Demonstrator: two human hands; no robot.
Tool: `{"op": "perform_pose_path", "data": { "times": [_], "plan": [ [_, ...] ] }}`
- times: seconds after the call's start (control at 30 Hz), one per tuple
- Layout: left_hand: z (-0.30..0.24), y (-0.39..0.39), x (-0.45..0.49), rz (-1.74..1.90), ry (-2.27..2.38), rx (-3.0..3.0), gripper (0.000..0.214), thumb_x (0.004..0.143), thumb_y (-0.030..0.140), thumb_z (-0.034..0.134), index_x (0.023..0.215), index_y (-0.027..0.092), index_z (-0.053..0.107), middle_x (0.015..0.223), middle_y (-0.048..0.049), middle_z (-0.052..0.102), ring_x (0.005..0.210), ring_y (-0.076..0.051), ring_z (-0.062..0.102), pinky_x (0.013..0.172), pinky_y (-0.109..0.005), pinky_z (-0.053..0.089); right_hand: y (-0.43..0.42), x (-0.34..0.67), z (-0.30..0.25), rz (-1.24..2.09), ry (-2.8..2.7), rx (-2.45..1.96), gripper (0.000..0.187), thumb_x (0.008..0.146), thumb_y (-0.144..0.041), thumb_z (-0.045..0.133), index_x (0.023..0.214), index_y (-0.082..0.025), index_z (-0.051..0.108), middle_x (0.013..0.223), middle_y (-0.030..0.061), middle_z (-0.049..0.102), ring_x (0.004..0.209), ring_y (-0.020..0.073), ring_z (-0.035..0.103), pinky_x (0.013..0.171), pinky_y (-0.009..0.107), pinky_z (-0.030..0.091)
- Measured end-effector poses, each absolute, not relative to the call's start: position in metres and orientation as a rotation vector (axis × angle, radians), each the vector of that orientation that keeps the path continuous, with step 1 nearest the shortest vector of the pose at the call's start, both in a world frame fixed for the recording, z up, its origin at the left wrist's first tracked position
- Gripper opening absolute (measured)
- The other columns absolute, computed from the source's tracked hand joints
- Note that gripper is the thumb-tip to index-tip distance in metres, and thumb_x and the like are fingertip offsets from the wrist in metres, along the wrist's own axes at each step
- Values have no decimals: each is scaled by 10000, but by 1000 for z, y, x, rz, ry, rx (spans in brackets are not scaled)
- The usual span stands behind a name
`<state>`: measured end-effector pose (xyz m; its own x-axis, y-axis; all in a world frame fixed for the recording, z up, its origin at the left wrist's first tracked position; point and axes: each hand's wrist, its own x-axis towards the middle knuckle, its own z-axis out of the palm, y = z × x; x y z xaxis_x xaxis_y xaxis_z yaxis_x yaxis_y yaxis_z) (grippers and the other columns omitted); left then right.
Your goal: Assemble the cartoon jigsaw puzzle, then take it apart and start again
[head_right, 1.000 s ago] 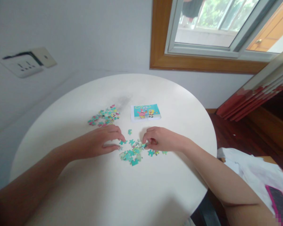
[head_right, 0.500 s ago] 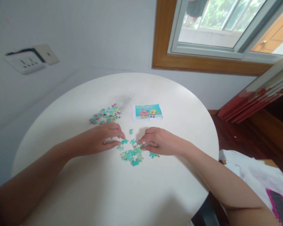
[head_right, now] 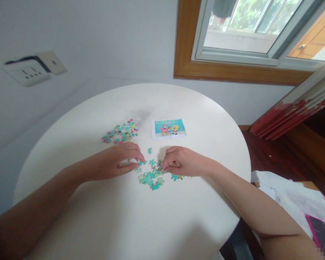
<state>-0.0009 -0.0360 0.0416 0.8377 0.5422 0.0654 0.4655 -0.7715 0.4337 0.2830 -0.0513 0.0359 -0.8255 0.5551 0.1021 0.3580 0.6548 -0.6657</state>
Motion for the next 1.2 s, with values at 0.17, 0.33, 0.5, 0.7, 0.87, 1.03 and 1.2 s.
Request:
{"op": "perform_pose_path", "data": {
  "times": [0.17, 0.33, 0.5, 0.7, 0.87, 1.03, 1.2],
  "plan": [
    [39, -40, 4, 228, 672, 2560, 162, 894, 188, 549, 1007, 215, 660, 970, -49, 641, 924, -184, 591, 843, -278, 434, -47, 292, 43, 1021, -2518, -807, 138, 880, -148, 585, 918, -150, 718, 822, 48, 609, 748, 125, 577, 666, 233, 467],
    [39, -43, 6, 225, 629, 2548, 183, 862, 232, 626, 1043, 232, 655, 996, -38, 641, 930, -183, 593, 857, -277, 419, -45, 298, 50, 1039, -2495, -843, 152, 904, -199, 574, 911, -155, 719, 837, 54, 629, 757, 129, 589, 688, 242, 466],
    [39, -47, 7, 215, 596, 2567, 246, 820, 260, 692, 1061, 241, 649, 1020, -37, 634, 944, -191, 586, 854, -283, 418, -46, 301, 50, 1133, -2529, -832, 156, 898, -201, 579, 938, -162, 725, 851, 51, 628, 755, 127, 589, 698, 242, 469],
    [37, -48, 10, 182, 559, 2601, 221, 823, 253, 685, 1040, 241, 647, 986, -35, 618, 912, -191, 573, 826, -286, 420, -44, 295, 44, 1107, -2619, -817, 142, 884, -160, 584, 902, -158, 725, 816, 42, 634, 769, 129, 585, 708, 237, 459],
    [36, -49, 13, 197, 548, 2594, 182, 842, 264, 665, 1021, 238, 643, 949, -32, 612, 888, -187, 566, 808, -283, 416, -42, 294, 43, 1009, -2640, -838, 134, 887, -171, 594, 902, -170, 727, 801, 41, 642, 787, 142, 584, 723, 248, 460],
    [35, -50, 15, 187, 542, 2595, 168, 844, 235, 652, 1011, 232, 639, 939, -31, 615, 910, -194, 561, 834, -290, 407, -42, 297, 41, 932, -2668, -866, 109, 873, -163, 608, 859, -172, 716, 798, 41, 639, 784, 149, 588, 726, 257, 460],
    [38, -49, 10, 160, 568, 2566, 194, 822, 171, 637, 1005, 238, 641, 945, -26, 612, 913, -191, 564, 842, -290, 403, -43, 294, 42, 840, -2684, -849, 113, 877, -150, 593, 851, -171, 701, 790, 43, 629, 780, 153, 586, 720, 262, 456]
  ]
}}
